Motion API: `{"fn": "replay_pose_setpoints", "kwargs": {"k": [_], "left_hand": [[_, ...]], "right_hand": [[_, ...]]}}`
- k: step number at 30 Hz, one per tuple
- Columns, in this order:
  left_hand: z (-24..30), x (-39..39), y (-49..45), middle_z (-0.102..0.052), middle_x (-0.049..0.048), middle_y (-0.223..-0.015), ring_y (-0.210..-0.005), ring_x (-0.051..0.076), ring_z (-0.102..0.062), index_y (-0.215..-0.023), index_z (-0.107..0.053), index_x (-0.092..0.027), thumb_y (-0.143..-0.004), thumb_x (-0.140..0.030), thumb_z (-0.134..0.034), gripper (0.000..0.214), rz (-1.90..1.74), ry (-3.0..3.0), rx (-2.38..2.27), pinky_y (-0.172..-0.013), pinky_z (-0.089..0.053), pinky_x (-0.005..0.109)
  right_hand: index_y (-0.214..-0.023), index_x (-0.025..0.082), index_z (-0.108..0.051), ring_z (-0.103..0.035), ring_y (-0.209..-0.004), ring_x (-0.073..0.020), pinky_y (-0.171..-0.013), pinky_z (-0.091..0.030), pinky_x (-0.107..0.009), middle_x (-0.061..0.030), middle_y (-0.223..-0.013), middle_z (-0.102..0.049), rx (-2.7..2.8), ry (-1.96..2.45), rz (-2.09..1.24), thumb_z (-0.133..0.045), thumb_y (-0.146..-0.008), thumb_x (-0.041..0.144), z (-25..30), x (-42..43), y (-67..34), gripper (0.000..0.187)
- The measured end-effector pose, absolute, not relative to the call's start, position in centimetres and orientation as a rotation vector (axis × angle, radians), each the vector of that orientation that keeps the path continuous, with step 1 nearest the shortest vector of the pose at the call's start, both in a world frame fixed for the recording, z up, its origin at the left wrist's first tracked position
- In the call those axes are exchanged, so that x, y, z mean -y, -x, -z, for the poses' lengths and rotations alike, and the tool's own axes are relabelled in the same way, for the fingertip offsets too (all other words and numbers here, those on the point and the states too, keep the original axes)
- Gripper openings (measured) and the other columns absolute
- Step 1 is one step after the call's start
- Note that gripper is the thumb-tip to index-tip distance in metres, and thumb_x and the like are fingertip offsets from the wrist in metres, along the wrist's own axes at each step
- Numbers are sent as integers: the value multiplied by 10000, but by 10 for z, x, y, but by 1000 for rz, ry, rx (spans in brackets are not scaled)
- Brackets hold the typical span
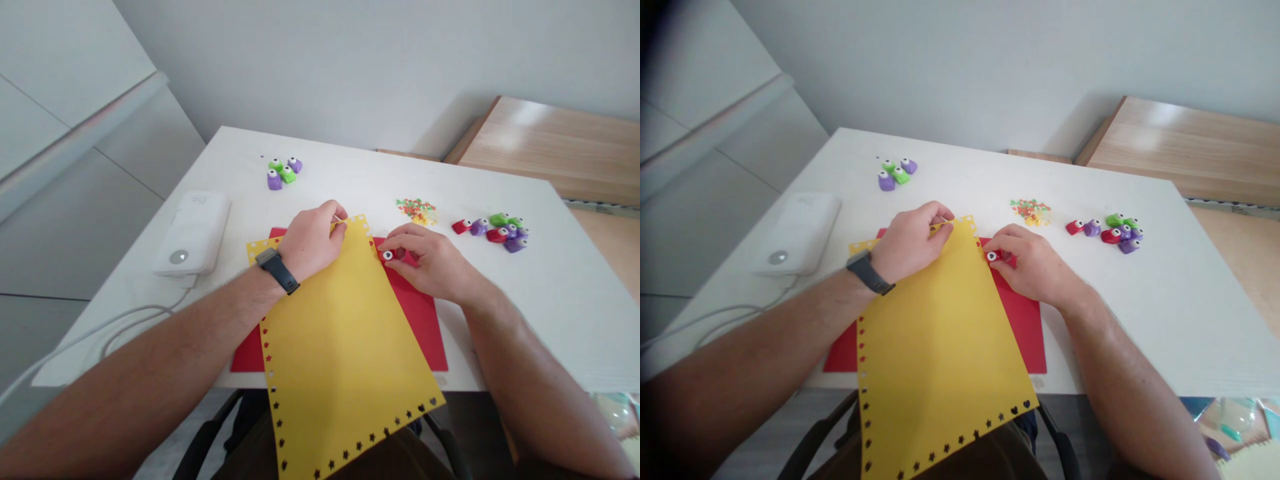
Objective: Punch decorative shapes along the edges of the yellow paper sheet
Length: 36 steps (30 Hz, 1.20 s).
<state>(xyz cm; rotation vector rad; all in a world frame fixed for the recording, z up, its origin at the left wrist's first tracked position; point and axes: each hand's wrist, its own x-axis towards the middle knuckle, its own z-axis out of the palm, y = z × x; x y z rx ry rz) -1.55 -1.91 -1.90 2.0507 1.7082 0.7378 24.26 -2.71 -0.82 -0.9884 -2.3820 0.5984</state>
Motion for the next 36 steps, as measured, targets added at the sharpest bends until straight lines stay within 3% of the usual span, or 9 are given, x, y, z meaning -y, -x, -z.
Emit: {"fn": "replay_pose_setpoints", "kwargs": {"k": [30, 36], "left_hand": [[21, 21, 13, -816, 46, -1083, -1046, 245, -768, -1119, -679, -235, -998, -283, -595, 155, -850, -2049, -1553, -918, -569, 374], [23, 19, 13, -795, 63, -1134, -1066, 230, -754, -1128, -671, -205, -983, -260, -617, 164, -907, -2077, -1481, -966, -572, 373]], "right_hand": [[-1169, 263, -770, -735, -986, -207, -916, -584, -364, -59, -1162, -746, 2401, 1033, -550, -692, -890, 62, 15, 27, -240, 352], [-1175, 218, -736, -696, -874, -198, -840, -566, -355, -57, -1026, -726, 2393, 1078, -575, -712, -847, 52, 10, 28, -239, 368]]}}
